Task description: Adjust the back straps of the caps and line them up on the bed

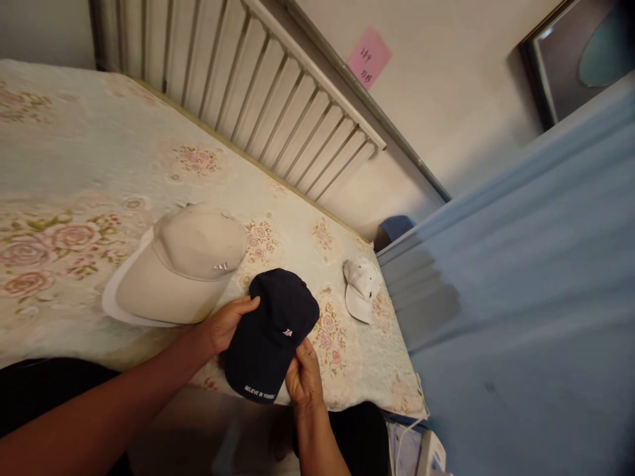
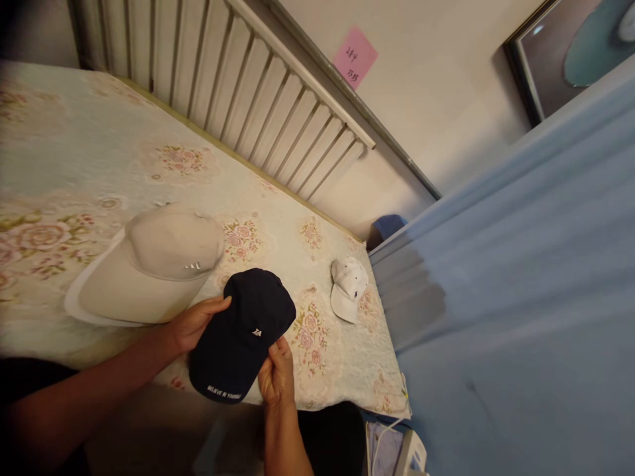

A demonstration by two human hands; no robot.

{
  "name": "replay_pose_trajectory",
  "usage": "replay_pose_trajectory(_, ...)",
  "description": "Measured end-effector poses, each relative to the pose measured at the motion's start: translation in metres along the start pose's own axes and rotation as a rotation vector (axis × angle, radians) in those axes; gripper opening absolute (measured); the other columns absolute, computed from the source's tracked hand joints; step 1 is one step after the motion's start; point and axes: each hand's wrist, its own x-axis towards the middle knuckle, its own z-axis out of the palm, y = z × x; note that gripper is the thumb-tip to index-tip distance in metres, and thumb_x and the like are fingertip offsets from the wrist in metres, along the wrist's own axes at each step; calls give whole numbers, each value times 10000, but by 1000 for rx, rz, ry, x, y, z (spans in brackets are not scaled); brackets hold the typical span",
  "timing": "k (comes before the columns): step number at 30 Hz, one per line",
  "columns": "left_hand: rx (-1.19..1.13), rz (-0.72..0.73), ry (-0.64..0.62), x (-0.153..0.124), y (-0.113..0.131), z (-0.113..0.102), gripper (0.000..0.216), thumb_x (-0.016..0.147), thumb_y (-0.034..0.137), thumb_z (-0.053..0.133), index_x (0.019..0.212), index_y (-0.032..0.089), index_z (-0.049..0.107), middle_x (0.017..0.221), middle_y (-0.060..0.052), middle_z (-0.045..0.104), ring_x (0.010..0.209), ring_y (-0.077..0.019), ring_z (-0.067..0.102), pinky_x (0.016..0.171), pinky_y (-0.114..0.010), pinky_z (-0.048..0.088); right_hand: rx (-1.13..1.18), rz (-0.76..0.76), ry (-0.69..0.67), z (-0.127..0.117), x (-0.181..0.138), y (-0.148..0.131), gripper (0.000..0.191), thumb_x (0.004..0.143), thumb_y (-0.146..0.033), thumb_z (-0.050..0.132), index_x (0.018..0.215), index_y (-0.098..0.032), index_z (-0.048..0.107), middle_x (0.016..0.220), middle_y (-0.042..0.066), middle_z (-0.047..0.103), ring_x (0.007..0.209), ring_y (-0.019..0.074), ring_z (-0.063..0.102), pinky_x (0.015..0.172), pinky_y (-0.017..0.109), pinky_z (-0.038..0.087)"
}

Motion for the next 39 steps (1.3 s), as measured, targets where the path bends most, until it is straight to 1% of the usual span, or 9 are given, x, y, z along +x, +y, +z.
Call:
replay_pose_trajectory(6, -12, -15, 9, -1, 2, 0, 362, 816, 293, 626, 1130, 113, 636, 890, -133, 752, 769, -262, 699, 815, -400, 495, -28, 20, 3, 2, 0, -2, 593, 738, -264, 718, 1289, -193, 511, 1265, 100, 623, 1207, 238, 556, 1096, 447, 347)
replay_pose_trajectory(11, -8, -27, -16, -2, 1, 3, 350, 817, 280, 625, 1118, 102, 641, 906, -141, 749, 792, -268, 698, 830, -409, 492, -6, 13, -8, 0, 0, 1, 555, 791, -251, 665, 1312, -191, 485, 1297, 96, 599, 1178, 223, 578, 1120, 434, 308)
replay_pose_trajectory(16, 7, -22, -28, -2, 0, 3, 306, 808, 254, 635, 1071, 100, 662, 924, -149, 746, 771, -264, 697, 819, -418, 499, -1, 7, -12, -2, 1, 2, 516, 807, -237, 646, 1301, -199, 500, 1298, 86, 600, 1198, 216, 563, 1132, 414, 288)
replay_pose_trajectory(21, 2, -18, -28, -2, 0, 3, 314, 811, 245, 633, 1097, 117, 658, 927, -142, 747, 764, -258, 697, 804, -406, 501, -69, -9, 18, -4, 1, 3, 543, 796, -280, 653, 1308, -192, 496, 1300, 93, 597, 1222, 243, 540, 1125, 456, 295)
replay_pose_trajectory(24, 0, -13, -18, -1, 0, 2, 341, 807, 247, 640, 1124, 122, 647, 920, -138, 749, 765, -261, 698, 805, -405, 497, -78, -21, 2, -5, 1, 3, 534, 805, -289, 644, 1307, -185, 495, 1292, 107, 601, 1220, 246, 543, 1121, 466, 298)
replay_pose_trajectory(29, -1, -18, -23, -1, 1, 1, 360, 809, 261, 639, 1141, 121, 638, 929, -145, 747, 773, -263, 699, 814, -408, 492, -100, -28, -25, -2, 0, 0, 557, 789, -318, 668, 1302, -185, 496, 1276, 120, 610, 1227, 255, 537, 1097, 478, 335)
replay_pose_trajectory(34, -9, -21, -48, 0, 1, 1, 378, 818, 262, 626, 1167, 118, 620, 921, -150, 746, 778, -273, 700, 819, -428, 491, -135, -11, -6, 2, 0, 1, 611, 758, -358, 704, 1304, -188, 489, 1246, 135, 625, 1204, 262, 556, 1014, 465, 444)
replay_pose_trajectory(36, -7, -25, -49, 0, 2, 1, 388, 820, 264, 623, 1179, 118, 610, 917, -151, 745, 777, -278, 700, 819, -441, 491, -149, -27, 12, 2, 0, 3, 640, 735, -333, 726, 1310, -198, 479, 1239, 128, 631, 1202, 255, 557, 999, 454, 458)
replay_pose_trajectory(39, 6, -14, -42, 1, 1, 1, 412, 809, 264, 640, 1192, 120, 597, 927, -149, 742, 782, -277, 699, 817, -440, 495, -146, -41, 27, 2, 1, 5, 641, 727, -269, 729, 1312, -208, 474, 1230, 105, 639, 1205, 232, 556, 1020, 439, 440)
